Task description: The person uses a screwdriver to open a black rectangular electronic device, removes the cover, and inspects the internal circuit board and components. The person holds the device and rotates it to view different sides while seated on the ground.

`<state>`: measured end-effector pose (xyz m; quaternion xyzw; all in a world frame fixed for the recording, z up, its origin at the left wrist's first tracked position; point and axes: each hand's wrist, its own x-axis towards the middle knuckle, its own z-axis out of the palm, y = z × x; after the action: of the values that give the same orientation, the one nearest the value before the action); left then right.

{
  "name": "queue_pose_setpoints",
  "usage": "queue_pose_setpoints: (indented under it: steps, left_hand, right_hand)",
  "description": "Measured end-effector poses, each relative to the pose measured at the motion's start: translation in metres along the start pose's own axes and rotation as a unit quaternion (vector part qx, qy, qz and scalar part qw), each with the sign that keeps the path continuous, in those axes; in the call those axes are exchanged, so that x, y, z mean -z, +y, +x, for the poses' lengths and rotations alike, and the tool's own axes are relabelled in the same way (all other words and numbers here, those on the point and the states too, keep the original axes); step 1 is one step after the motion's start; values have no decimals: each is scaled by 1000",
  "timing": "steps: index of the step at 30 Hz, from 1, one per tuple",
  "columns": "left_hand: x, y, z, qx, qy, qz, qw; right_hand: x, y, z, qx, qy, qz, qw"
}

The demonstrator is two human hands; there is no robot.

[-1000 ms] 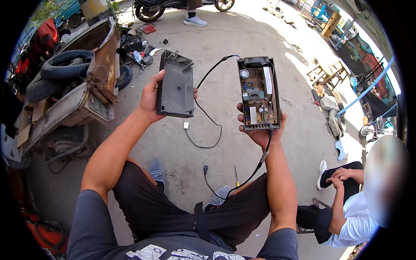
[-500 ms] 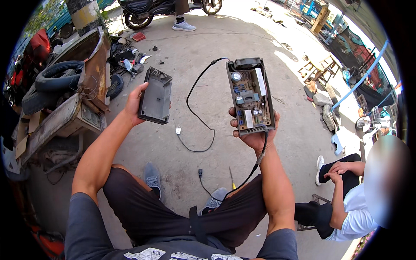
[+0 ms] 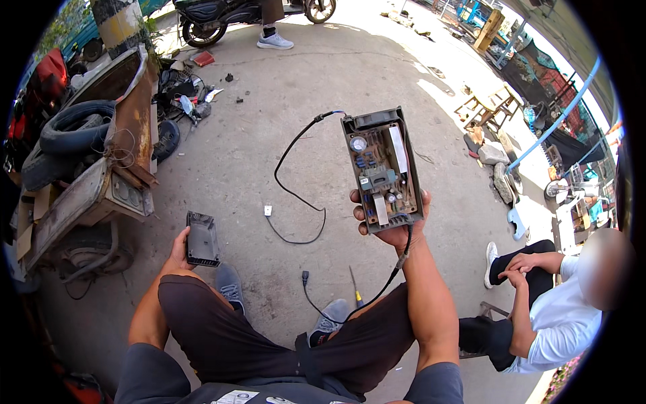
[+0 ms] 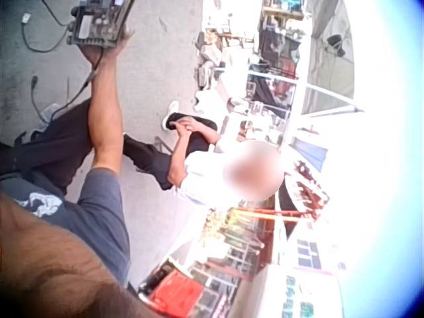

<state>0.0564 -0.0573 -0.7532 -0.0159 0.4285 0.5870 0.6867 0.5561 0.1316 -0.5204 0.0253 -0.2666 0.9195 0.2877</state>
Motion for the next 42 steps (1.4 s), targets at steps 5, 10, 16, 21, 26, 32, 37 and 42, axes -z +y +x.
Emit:
queue_pose_setpoints:
  steps: [5, 10, 16, 21, 26, 32, 37, 42]
  left_hand:
    - [84, -37, -16, 20, 106, 71, 992]
    - [139, -54, -47, 54, 208, 141, 966]
    - [156, -64, -70, 70, 252, 178, 949]
    - [161, -68, -80, 75, 265, 189, 943]
    - [163, -69, -86, 73, 268, 204, 939]
    - [153, -56, -83, 52, 251, 237, 937]
    - [110, -31, -61, -26, 165, 318, 933]
    - [-33, 7, -52, -65, 138, 395, 906]
  right_hand:
    - [2, -1, -2, -11, 24, -18, 999]
    - [3, 0, 1, -22, 52, -41, 998]
    - [0, 1, 3, -19, 65, -57, 996]
    - [2, 2, 6, -21, 54, -38, 998]
    - [3, 5, 4, -8, 43, -26, 999]
    - [2, 8, 5, -4, 9, 7, 1000]
    - [-1, 8, 5, -4, -17, 27, 999]
    - [-2, 8, 4, -4, -45, 33, 998]
